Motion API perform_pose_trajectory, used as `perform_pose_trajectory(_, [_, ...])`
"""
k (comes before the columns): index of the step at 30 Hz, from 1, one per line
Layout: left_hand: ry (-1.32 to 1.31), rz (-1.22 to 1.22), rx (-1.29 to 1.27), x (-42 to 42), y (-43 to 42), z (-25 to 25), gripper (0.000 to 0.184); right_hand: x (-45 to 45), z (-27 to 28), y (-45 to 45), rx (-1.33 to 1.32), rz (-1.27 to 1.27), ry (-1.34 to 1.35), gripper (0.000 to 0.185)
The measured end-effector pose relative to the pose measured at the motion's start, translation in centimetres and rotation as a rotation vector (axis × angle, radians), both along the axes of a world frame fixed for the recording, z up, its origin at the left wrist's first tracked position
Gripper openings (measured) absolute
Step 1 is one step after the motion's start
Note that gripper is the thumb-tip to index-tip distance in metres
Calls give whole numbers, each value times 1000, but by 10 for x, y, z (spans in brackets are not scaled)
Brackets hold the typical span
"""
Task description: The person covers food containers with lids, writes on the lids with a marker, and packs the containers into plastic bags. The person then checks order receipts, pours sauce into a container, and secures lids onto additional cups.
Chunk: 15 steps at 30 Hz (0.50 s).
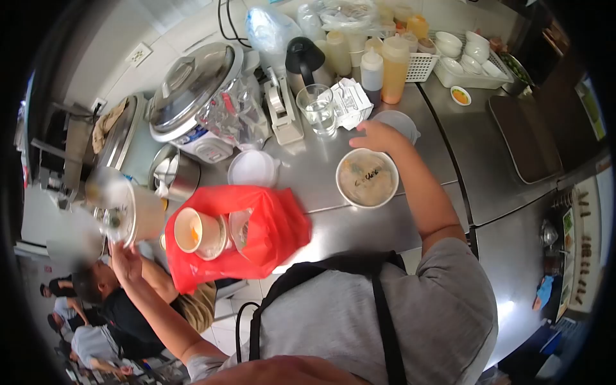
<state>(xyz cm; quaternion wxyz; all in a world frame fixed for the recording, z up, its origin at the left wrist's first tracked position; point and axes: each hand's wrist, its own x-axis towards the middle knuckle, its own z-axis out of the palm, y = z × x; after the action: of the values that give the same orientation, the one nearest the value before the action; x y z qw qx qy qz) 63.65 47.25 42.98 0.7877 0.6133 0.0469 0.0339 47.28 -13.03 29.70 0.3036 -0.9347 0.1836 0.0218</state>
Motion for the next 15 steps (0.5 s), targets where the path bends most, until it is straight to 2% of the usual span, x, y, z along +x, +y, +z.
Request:
perform_pose_trajectory(3, [-43,-129,16,-32,-68,8,27,-17,-37,-13,128,143,77,31])
perform_pose_trajectory(4, [-4,-196,6,-52,-99,15,28,-24,-45,-12,193,97,-21,30])
perform_pose_trajectory(5, [84,-148,-91,-59,-126,11,27,-32,-52,-12,258,59,-117,29])
perform_pose_trajectory(6, [140,-218,-63,-75,-157,19,27,-37,-57,-18,277,66,-122,25])
perform_pose_trajectory(7, [129,-397,-54,-68,-163,-2,26,-43,-59,-22,291,60,-126,22])
perform_pose_trajectory(9, [156,-456,-25,-91,-223,-7,26,-57,-55,-24,229,-21,-106,20])
perform_pose_trajectory(10, [305,-465,20,-98,-245,-18,25,-67,-55,-25,188,-56,-107,20])
perform_pose_trajectory(11, [211,-435,-304,-107,-280,-28,29,-71,-56,-31,141,-99,-131,20])
perform_pose_trajectory(12, [156,-570,-107,-112,-293,-35,34,-76,-64,-40,140,-115,-171,20])
perform_pose_trajectory(15, [255,-641,-182,-120,-337,-85,49,-88,-60,-54,69,-160,-185,21])
